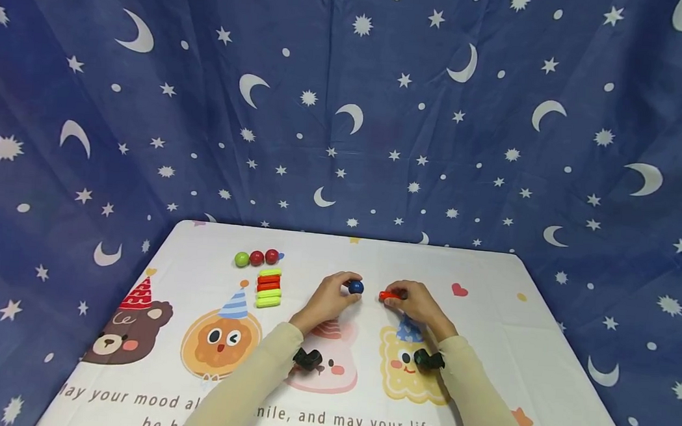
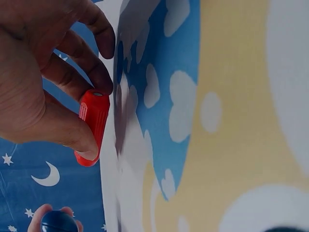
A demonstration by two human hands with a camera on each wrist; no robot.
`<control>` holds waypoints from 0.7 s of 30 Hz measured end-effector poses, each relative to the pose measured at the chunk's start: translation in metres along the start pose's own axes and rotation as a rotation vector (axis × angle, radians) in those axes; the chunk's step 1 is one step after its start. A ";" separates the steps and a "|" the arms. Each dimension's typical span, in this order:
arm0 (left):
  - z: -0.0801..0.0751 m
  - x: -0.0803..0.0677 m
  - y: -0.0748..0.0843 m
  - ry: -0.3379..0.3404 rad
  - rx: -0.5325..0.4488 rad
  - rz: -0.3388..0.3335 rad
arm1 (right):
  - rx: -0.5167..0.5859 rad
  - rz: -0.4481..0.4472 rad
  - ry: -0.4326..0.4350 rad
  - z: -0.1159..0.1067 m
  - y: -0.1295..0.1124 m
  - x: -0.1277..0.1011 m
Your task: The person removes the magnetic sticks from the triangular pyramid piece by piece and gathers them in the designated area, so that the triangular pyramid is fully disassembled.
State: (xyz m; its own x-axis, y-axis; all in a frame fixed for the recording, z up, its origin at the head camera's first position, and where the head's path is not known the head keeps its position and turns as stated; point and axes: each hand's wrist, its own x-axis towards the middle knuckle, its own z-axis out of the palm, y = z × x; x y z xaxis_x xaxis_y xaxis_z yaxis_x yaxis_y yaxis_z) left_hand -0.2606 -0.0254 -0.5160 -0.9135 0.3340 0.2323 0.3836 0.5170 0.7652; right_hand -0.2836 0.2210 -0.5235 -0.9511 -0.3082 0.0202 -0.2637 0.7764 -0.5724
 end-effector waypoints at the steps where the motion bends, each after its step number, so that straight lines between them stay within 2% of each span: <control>1: -0.002 -0.002 0.000 0.002 -0.002 0.000 | 0.001 0.001 -0.001 0.000 -0.001 0.000; 12: -0.029 -0.015 -0.004 0.012 -0.012 -0.054 | -0.005 -0.003 -0.007 0.003 -0.008 0.003; 21: -0.051 -0.025 -0.013 0.079 0.011 -0.083 | 0.026 -0.028 -0.017 0.007 -0.018 0.005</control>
State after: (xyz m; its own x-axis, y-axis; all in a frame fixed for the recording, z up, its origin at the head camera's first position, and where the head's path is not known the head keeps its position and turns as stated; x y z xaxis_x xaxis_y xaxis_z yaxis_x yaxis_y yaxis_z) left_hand -0.2500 -0.0803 -0.5010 -0.9498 0.2266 0.2158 0.3076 0.5492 0.7770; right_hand -0.2828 0.2014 -0.5186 -0.9406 -0.3387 0.0230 -0.2856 0.7528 -0.5930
